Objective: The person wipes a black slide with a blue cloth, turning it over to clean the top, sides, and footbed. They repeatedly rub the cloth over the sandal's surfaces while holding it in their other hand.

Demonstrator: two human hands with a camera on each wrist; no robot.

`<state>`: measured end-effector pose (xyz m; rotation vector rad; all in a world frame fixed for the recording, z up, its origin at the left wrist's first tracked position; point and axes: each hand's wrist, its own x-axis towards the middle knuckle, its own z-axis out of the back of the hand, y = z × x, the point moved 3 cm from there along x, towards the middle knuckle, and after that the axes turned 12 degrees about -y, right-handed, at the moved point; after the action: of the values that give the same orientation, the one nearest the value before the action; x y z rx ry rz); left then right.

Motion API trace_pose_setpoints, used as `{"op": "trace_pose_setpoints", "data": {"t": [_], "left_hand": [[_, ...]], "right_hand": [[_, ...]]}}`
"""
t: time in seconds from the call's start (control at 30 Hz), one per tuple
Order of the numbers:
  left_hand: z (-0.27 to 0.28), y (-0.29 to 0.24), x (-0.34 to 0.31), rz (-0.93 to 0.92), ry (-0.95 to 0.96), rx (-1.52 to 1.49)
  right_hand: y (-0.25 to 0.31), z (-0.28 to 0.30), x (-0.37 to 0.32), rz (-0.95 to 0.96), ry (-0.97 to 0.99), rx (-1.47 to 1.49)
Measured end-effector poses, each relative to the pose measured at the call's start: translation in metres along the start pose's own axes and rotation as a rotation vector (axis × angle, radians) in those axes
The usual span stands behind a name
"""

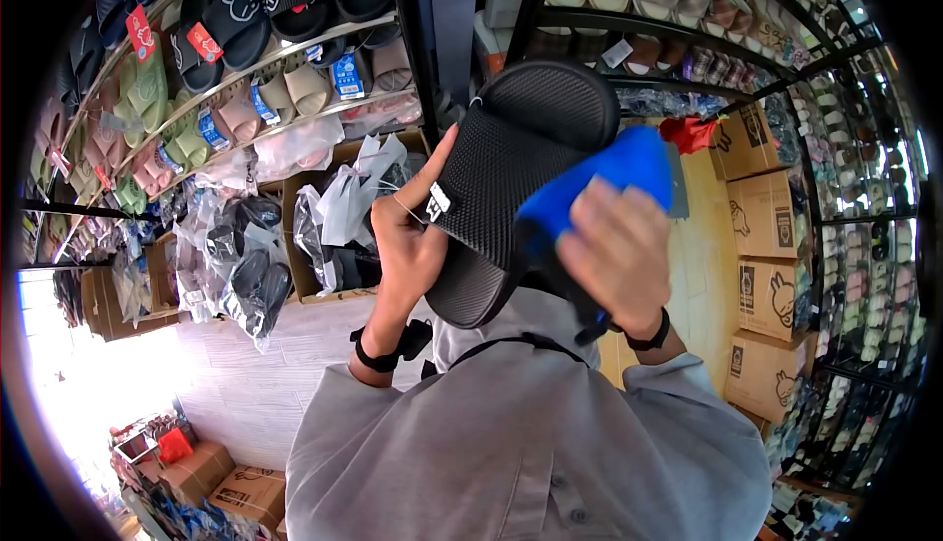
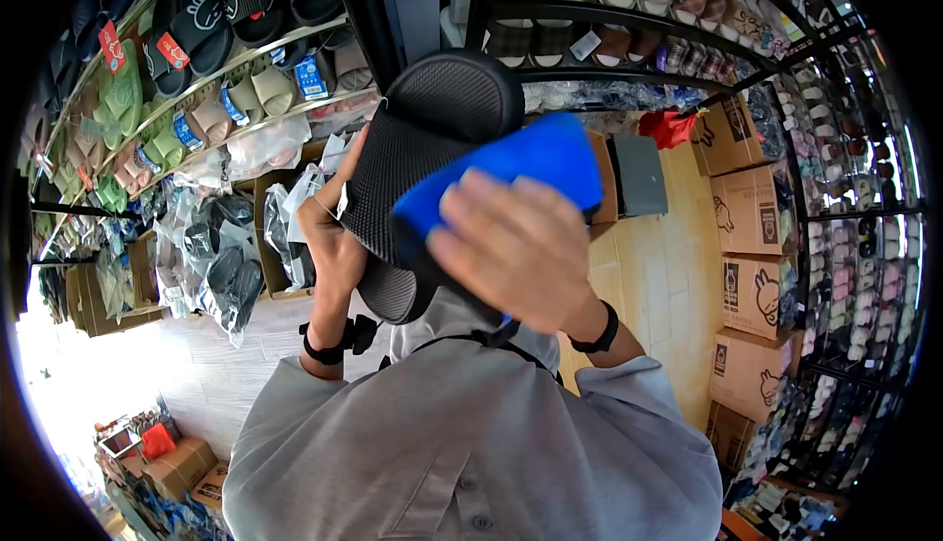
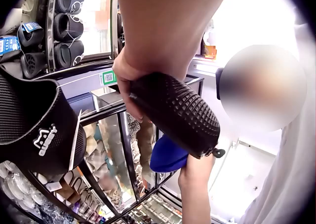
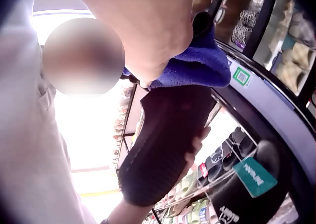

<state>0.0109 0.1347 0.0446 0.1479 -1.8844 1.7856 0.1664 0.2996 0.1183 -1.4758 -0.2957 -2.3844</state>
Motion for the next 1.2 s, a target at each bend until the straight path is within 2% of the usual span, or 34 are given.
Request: {"op": "trace_pose_setpoints", "data": {"t": [0.1, 0.13, 0.17, 0.23, 0.33, 0.4, 0.47, 0.5, 0.57, 0.6, 0.67, 0.77, 0.83, 0.87, 0.9, 0.97, 1.0, 1.03, 1.17, 1.2], "left_hand": [[-0.003, -0.005, 0.000, 0.012, -0.008, -0.024], [-0.004, -0.006, 0.001, 0.019, -0.008, -0.054], [-0.006, -0.006, 0.001, 0.028, -0.009, -0.088], [-0.006, -0.006, 0.002, 0.033, 0.045, -0.112], [-0.007, -0.015, 0.002, -0.069, 0.049, -0.132], [-0.008, -0.024, 0.001, -0.175, 0.023, -0.133], [-0.008, -0.029, -0.003, -0.195, 0.015, -0.133], [-0.006, -0.030, -0.005, -0.198, 0.009, -0.129], [-0.003, -0.025, -0.007, -0.013, 0.121, -0.054], [-0.002, -0.026, -0.009, 0.065, 0.127, -0.044], [-0.002, -0.027, -0.010, 0.084, 0.113, -0.043], [0.001, -0.026, -0.011, 0.103, 0.096, -0.053], [0.003, -0.030, -0.012, -0.011, 0.036, -0.053], [0.006, -0.024, -0.011, 0.102, 0.080, -0.060], [0.008, -0.023, -0.011, 0.101, 0.080, -0.059], [0.008, -0.022, -0.015, 0.147, 0.090, -0.071], [0.008, -0.026, -0.018, 0.069, 0.066, -0.063], [0.007, -0.027, -0.018, 0.063, 0.064, -0.066], [0.006, -0.026, -0.024, 0.088, 0.183, -0.009], [0.003, -0.029, -0.025, 0.072, 0.176, -0.007]], "right_hand": [[-0.021, -0.010, 0.011, -0.138, -0.258, -0.093], [-0.019, -0.009, 0.012, -0.146, -0.229, -0.044], [-0.013, -0.003, 0.006, -0.104, -0.050, -0.117], [0.006, -0.003, -0.007, 0.046, 0.014, -0.034], [0.032, -0.015, -0.013, 0.205, -0.085, 0.062], [0.027, -0.009, -0.008, 0.204, -0.043, 0.037], [0.012, -0.003, -0.012, 0.205, 0.019, -0.062], [0.004, 0.006, -0.006, 0.126, 0.097, -0.086], [-0.010, -0.002, 0.003, -0.086, -0.235, -0.113], [-0.009, -0.003, 0.003, -0.080, -0.240, -0.104], [-0.002, -0.004, -0.001, -0.108, -0.204, -0.039], [0.023, -0.011, -0.025, 0.037, -0.031, 0.097], [0.040, -0.015, -0.029, 0.171, 0.022, 0.152], [0.044, -0.020, -0.028, 0.230, -0.041, 0.165], [0.041, -0.018, -0.026, 0.231, -0.042, 0.165], [0.033, -0.010, -0.022, 0.251, 0.069, 0.188], [0.023, -0.009, -0.022, 0.243, 0.019, 0.111], [0.015, -0.003, -0.018, 0.180, 0.053, 0.079], [-0.008, 0.000, -0.003, -0.136, -0.311, 0.114], [-0.003, 0.006, -0.004, -0.149, -0.250, 0.108]]}}
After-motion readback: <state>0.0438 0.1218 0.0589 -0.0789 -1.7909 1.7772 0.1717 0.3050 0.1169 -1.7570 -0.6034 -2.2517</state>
